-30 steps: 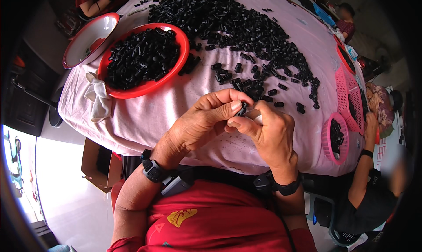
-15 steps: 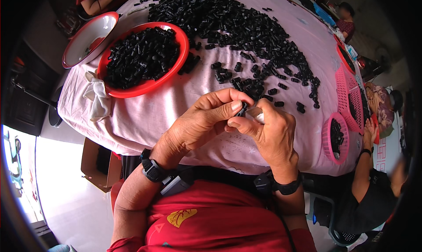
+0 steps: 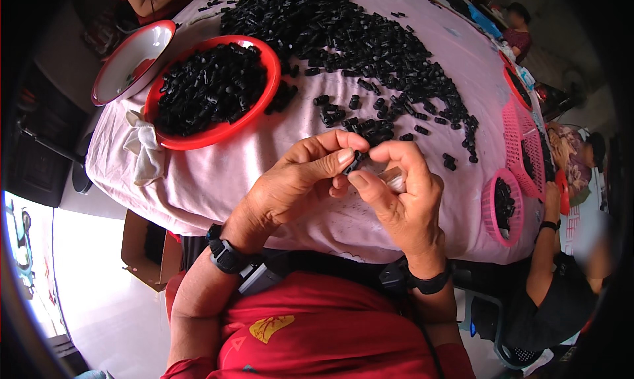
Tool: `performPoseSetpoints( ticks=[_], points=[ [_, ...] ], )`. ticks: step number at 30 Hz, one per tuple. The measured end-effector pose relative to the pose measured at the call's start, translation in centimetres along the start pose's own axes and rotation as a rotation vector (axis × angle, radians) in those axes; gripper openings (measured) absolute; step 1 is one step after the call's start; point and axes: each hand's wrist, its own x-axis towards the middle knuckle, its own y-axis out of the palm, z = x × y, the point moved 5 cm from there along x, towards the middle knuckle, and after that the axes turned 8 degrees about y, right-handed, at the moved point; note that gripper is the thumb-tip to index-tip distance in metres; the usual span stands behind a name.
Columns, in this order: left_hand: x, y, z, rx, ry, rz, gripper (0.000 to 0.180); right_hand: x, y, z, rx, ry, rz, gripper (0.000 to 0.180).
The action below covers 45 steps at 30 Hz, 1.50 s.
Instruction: Assembling small black plastic shoe components by hand at a production table.
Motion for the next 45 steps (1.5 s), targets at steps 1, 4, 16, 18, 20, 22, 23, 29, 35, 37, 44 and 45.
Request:
performPoseSetpoints(
  ticks=[1,4,16,18,20,22,23,29,35,37,44,45],
  points=[
    [0.0,0.1,0.0,-0.001,-0.001,0.004,0.028,0.2,0.3,0.4,0.062,0.03,0.009,0.029],
    [-0.1,0.4,0.0,-0.029,0.002,0.028,0.026,0.3,0.6,0.0,0.087,0.054,0.062,0.023],
    [-0.1,-0.1,0.2,-0.104,-0.056,-0.048,0.025,0.3,1.1,-0.7,0.401,0.15,0.11,0.011],
    [0.0,0.1,-0.2,-0.112,-0.02,-0.023,0.026,0.5,0.7,-0.6,0.469,0.18,0.044,0.008],
    [0.0,0.6,-0.8,-0.087,0.049,0.036,0.027,0.6,0.3,-0.7,0.402,0.163,0.03,0.008],
    [0.1,0.1,-0.6,-0.051,0.07,0.04,0.027,0.6,0.5,-0.7,0.394,0.114,-0.004,0.01],
    [0.1,0.0,-0.6,-0.015,0.089,0.045,0.028,0.5,0.4,-0.6,0.394,0.114,-0.003,0.01],
    [0.1,0.2,-0.6,0.039,0.097,-0.023,0.023,0.2,0.7,0.3,0.107,0.01,-0.019,0.016],
    [0.1,0.5,-0.6,0.04,0.086,0.055,0.024,0.4,0.2,-0.1,-0.122,0.023,0.011,0.038],
    [0.0,0.7,-0.6,0.06,0.065,0.058,0.024,0.4,0.3,-0.3,-0.199,0.012,0.02,0.044],
    [-0.1,0.2,-0.1,0.118,0.021,0.076,0.026,0.5,0.3,-0.4,-0.256,0.007,0.026,0.05],
    [0.0,0.1,-0.1,0.118,0.021,0.076,0.026,0.5,0.4,-0.4,-0.279,0.003,0.029,0.051]
  ],
)
